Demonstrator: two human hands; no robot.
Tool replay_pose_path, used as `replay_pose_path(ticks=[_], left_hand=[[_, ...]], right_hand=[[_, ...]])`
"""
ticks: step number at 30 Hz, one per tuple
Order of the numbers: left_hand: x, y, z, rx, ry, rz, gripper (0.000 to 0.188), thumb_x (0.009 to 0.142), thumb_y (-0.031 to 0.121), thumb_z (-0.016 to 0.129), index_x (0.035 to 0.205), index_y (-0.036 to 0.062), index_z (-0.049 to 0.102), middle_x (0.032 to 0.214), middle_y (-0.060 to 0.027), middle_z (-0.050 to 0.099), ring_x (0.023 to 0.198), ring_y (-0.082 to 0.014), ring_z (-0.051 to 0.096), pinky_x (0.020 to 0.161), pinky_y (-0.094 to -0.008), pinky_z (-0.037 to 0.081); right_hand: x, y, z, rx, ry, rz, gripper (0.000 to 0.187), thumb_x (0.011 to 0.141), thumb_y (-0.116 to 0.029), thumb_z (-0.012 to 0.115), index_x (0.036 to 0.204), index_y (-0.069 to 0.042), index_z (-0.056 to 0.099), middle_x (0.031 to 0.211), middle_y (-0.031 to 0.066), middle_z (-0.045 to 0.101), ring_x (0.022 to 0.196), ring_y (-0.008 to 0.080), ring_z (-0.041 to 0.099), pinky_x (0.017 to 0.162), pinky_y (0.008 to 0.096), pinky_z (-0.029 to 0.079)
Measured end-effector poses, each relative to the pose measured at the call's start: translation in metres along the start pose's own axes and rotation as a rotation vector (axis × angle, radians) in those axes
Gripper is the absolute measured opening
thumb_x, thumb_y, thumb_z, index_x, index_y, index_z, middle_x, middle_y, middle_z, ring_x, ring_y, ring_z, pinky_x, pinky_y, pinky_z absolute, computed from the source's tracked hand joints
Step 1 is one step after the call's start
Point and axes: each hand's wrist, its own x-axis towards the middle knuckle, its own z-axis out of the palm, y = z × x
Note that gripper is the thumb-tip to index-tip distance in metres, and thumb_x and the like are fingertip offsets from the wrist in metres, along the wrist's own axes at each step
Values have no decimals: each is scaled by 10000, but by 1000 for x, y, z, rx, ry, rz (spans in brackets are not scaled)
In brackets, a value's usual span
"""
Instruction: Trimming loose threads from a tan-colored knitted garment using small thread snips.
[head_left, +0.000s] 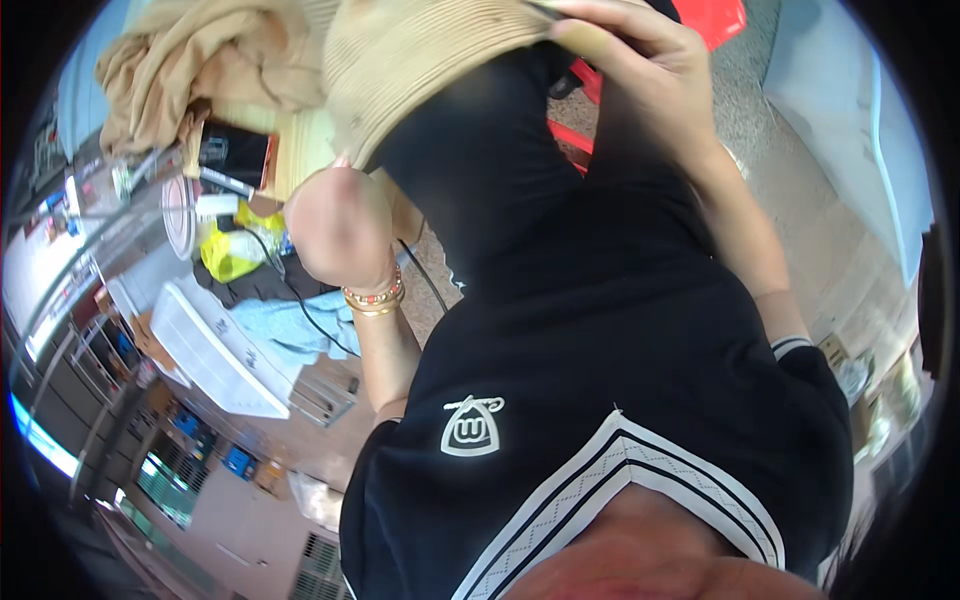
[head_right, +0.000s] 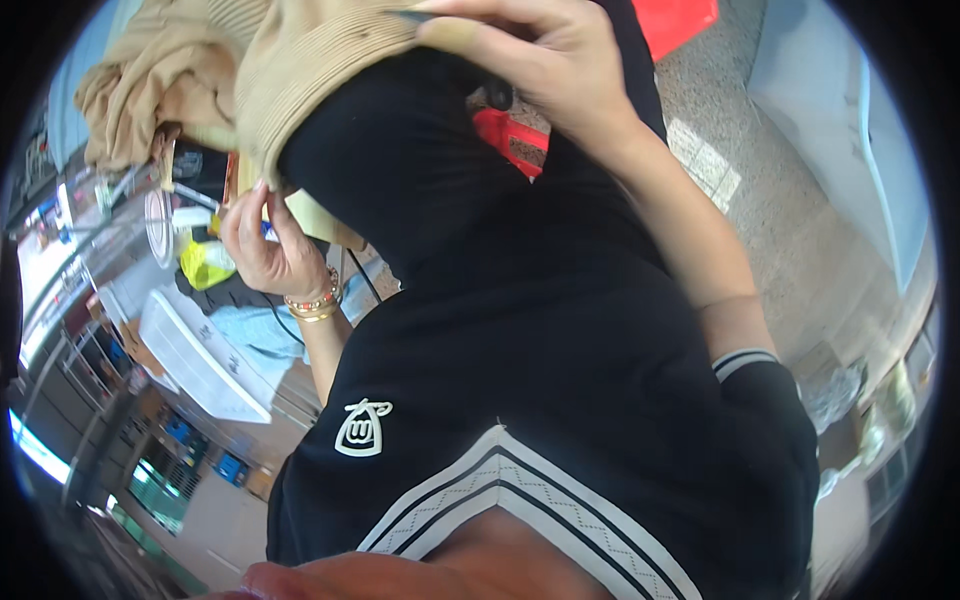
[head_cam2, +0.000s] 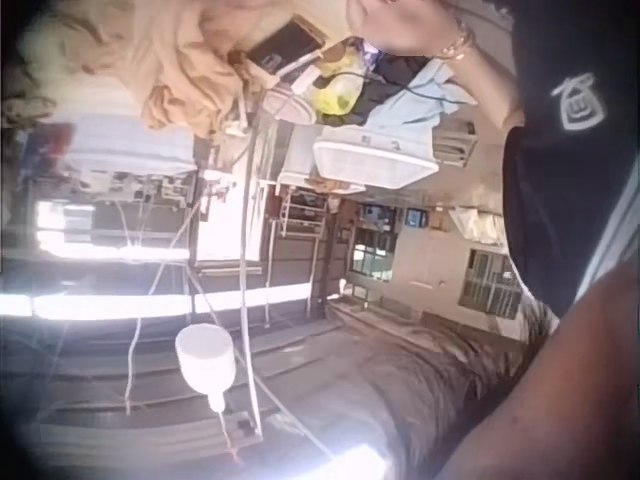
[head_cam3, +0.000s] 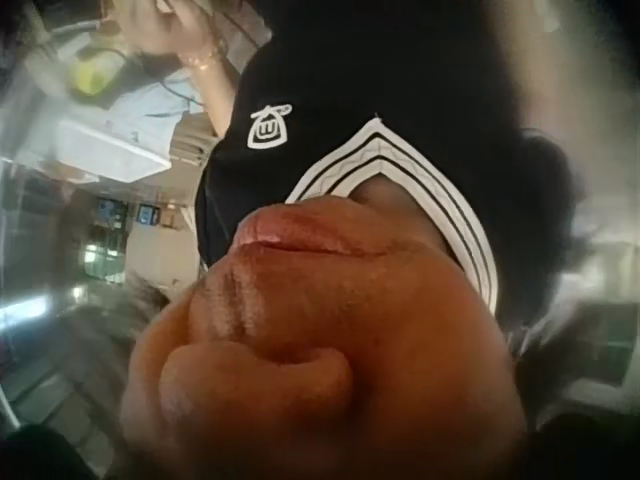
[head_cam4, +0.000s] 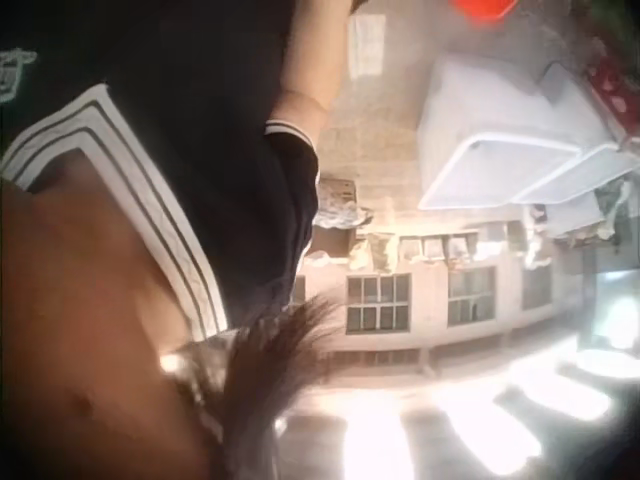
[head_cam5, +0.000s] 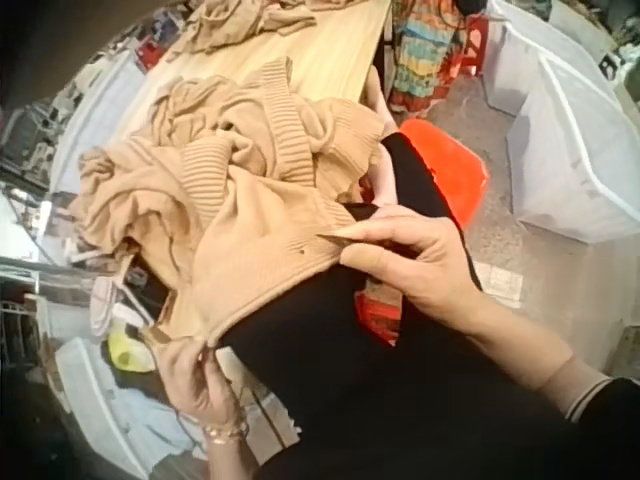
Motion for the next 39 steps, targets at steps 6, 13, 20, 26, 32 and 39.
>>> replay_pose_path(ticks=[6, 13, 20, 26, 32, 39], left_hand=[[-2, -4, -4, -1, 55, 14, 276, 809, -95, 735, 1059, 20, 735, 959, -94, 671, 855, -198, 636, 766, -294, 512], [1, -1, -4, -40, 73, 27, 254, 834, -85, 729, 1064, 23, 729, 982, -95, 681, 881, -189, 647, 791, -288, 518], [-1, 0, -8, -73, 122, 43, 244, 826, -84, 742, 1048, 15, 722, 979, -99, 665, 885, -193, 649, 774, -287, 533], [-1, -1, -6, -126, 188, 54, 256, 794, -32, 768, 1039, 35, 739, 927, -93, 680, 809, -212, 634, 729, -312, 495], [-3, -5, -8, -100, 133, 90, 240, 821, -76, 750, 1042, 10, 714, 989, -108, 667, 890, -205, 658, 778, -290, 543], [-5, -8, -2, -139, 172, 80, 258, 798, -37, 771, 1044, 33, 733, 961, -97, 683, 856, -208, 640, 759, -304, 517]], right_hand=[[3, -26, 13, -49, 84, 363, 215, 900, 29, 691, 1114, 38, 710, 925, 17, 636, 824, 91, 589, 753, 219, 457], [32, -60, 41, -774, -212, 352, 364, 793, 18, 797, 1145, 26, 709, 934, 54, 652, 787, 114, 581, 712, 236, 440], [78, -88, 96, -1122, -618, 368, 322, 760, -124, 840, 1056, -52, 739, 791, 55, 574, 669, 177, 589, 559, 287, 455], [89, -93, 117, -1230, -633, 466, 276, 741, -147, 827, 992, -74, 737, 784, 37, 562, 658, 206, 598, 545, 315, 475], [84, -86, 121, -1326, -654, 304, 271, 698, -110, 822, 948, -75, 722, 772, 38, 543, 644, 210, 592, 535, 324, 469], [91, -91, 132, -1298, -616, 456, 287, 672, -68, 819, 941, -74, 721, 762, 33, 542, 640, 211, 591, 526, 326, 463]])
